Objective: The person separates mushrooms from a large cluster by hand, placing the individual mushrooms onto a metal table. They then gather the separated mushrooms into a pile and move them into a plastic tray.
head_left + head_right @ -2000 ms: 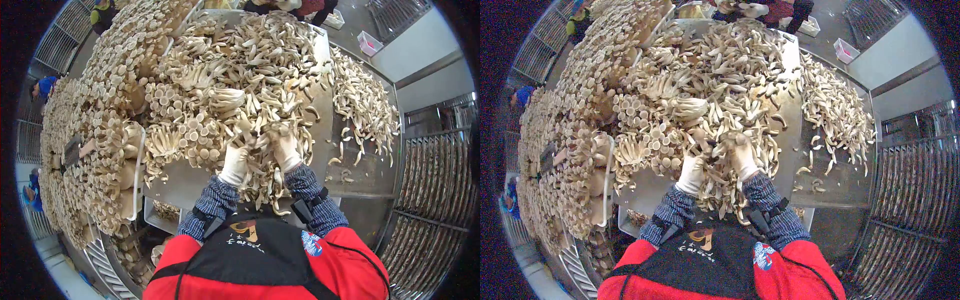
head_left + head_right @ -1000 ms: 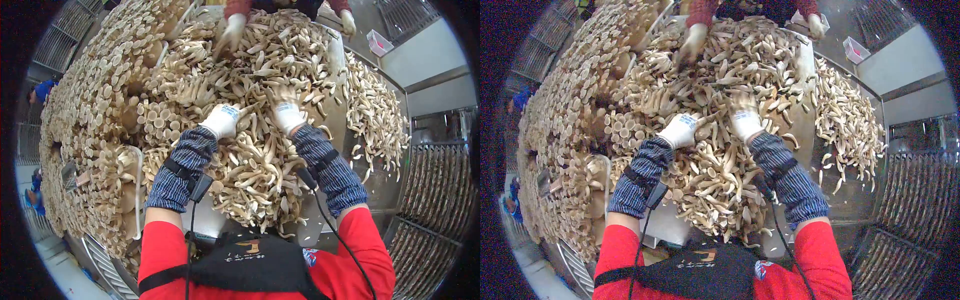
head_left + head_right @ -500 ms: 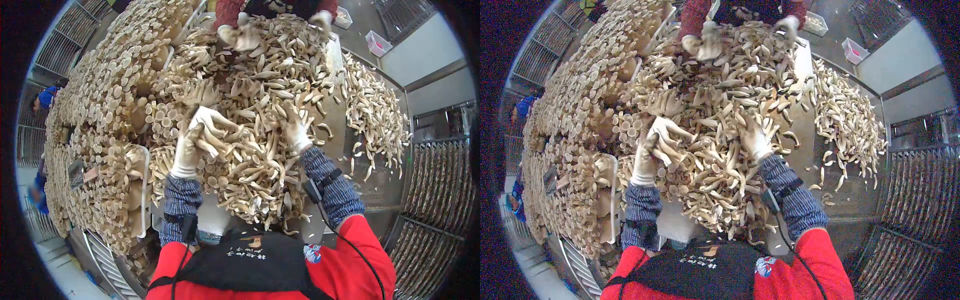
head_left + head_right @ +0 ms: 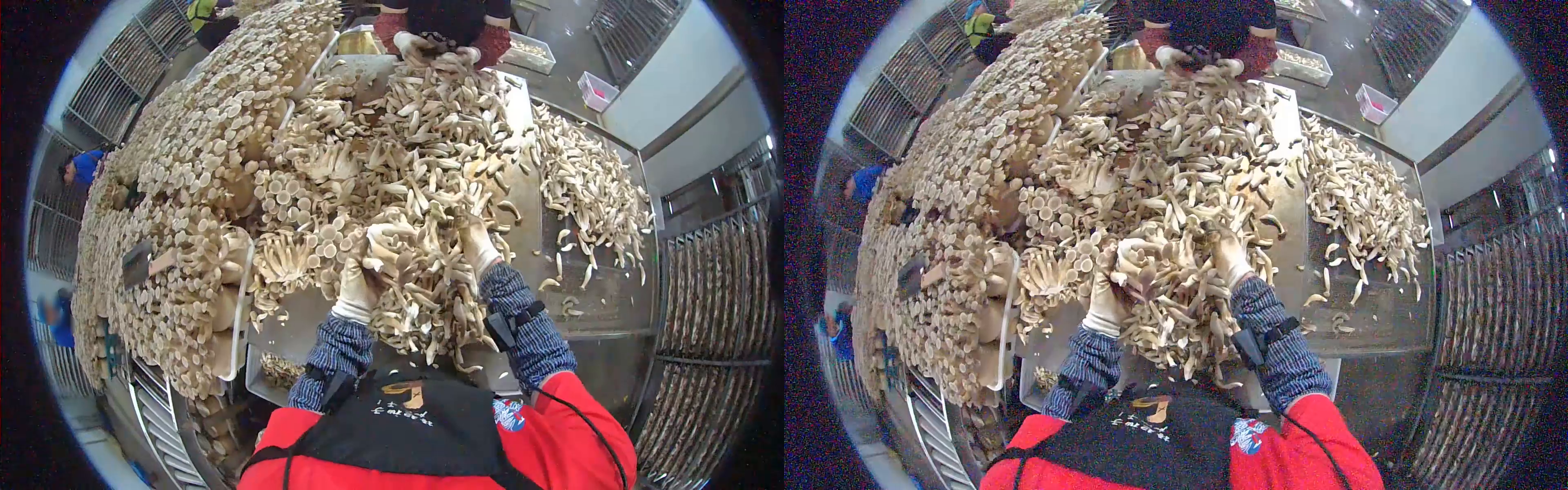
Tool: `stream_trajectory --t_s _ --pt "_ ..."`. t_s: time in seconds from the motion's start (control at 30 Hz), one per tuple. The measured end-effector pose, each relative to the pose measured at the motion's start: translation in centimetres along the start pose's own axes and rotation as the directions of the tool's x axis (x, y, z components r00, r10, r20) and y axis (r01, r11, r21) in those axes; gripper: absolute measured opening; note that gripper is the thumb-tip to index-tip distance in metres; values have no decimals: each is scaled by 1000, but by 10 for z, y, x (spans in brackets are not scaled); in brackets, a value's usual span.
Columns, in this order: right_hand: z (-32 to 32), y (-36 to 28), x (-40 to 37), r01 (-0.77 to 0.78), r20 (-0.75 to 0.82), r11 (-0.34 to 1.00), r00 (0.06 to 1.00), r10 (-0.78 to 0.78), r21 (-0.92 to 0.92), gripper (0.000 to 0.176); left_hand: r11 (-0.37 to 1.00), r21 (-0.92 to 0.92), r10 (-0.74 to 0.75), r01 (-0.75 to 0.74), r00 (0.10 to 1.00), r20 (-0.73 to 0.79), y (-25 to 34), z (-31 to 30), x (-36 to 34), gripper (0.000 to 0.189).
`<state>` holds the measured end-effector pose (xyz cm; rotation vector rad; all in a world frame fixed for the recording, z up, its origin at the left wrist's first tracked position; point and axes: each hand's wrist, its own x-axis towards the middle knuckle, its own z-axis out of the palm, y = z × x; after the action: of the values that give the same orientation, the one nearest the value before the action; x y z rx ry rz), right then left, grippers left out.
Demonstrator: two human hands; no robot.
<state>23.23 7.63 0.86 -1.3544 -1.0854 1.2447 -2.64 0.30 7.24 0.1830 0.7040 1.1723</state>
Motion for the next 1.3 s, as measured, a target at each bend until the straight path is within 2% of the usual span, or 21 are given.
stream_trajectory --t_s 0.1,0.2,0.33,0.4,0.47,0.5,0.53,0.57,0.6,0.63,0.67,0.73,0.8,0.83,0.93,1.03,1.07,1.13,1.17,1.2,1.3 --pt "0 -13 -6 52 23 816 999 -47 -576 33 999 -11 52 -52 998 -24 -3 2 -11 50" --pt "4 -43 -38 183 -74 708 946 -316 -682 36 984 -178 -5 7 1000 15 -2 13 -27 53" --pt "2 -71 -70 57 -74 670 983 -166 -741 51 994 -85 -52 63 990 131 -3 32 -57 55" --pt "2 -71 -75 140 14 656 981 -193 -742 62 988 -147 -17 45 983 184 -15 14 -51 62" --pt "1 -85 -87 603 415 532 797 -440 -595 74 946 -221 -171 238 944 284 -18 8 -48 62" --pt "9 -90 -95 617 499 660 771 -397 -428 75 905 -267 -193 331 879 435 -17 12 -45 49" --pt "15 -91 -104 583 579 773 730 -363 -251 76 931 -130 -283 340 900 332 -23 1 -40 46" --pt "15 -85 -101 814 747 470 538 -390 -342 76 973 -19 -222 231 952 213 -33 -1 -34 45" --pt "17 -51 -101 467 641 872 716 -276 -146 75 986 107 -140 129 985 103 -42 -1 -26 44" --pt "14 -28 -99 209 627 975 770 -114 -79 73 961 -9 -260 275 920 292 -41 -7 -13 42" --pt "10 -14 -100 -66 624 998 779 55 -7 70 924 -55 -357 377 908 218 -27 18 -25 45" --pt "26 -17 -105 114 443 986 883 -156 120 60 959 214 -228 186 954 193 -23 23 -21 52" --pt "33 -32 -113 -60 244 998 968 57 3 53 981 193 -53 1 963 266 -46 -1 -3 57" --pt "35 20 -100 234 155 965 964 -215 -120 46 971 157 123 -183 936 330 -59 -9 2 61" --pt "57 -40 -116 -41 -134 999 990 37 -25 41 924 206 265 -322 928 262 -68 23 -8 56" --pt "69 -2 -115 78 -18 996 997 -78 35 50 699 553 423 -453 886 191 -65 40 -19 66" --pt "70 12 -114 154 9 979 988 -156 136 56 891 304 304 -337 940 151 -61 37 -15 71" --pt "68 -39 -126 115 93 986 988 -127 121 65 916 273 284 -293 956 74 -54 12 6 63" --pt "69 -44 -130 222 83 966 974 -212 -135 59 972 95 207 -214 975 81 -51 18 4 61" --pt "69 -45 -131 308 95 871 951 -295 -382 55 972 95 206 -213 975 79 -51 16 5 61" --pt "60 -58 -132 213 99 935 976 -193 -283 63 939 241 258 -247 966 -15 -43 28 -10 57"
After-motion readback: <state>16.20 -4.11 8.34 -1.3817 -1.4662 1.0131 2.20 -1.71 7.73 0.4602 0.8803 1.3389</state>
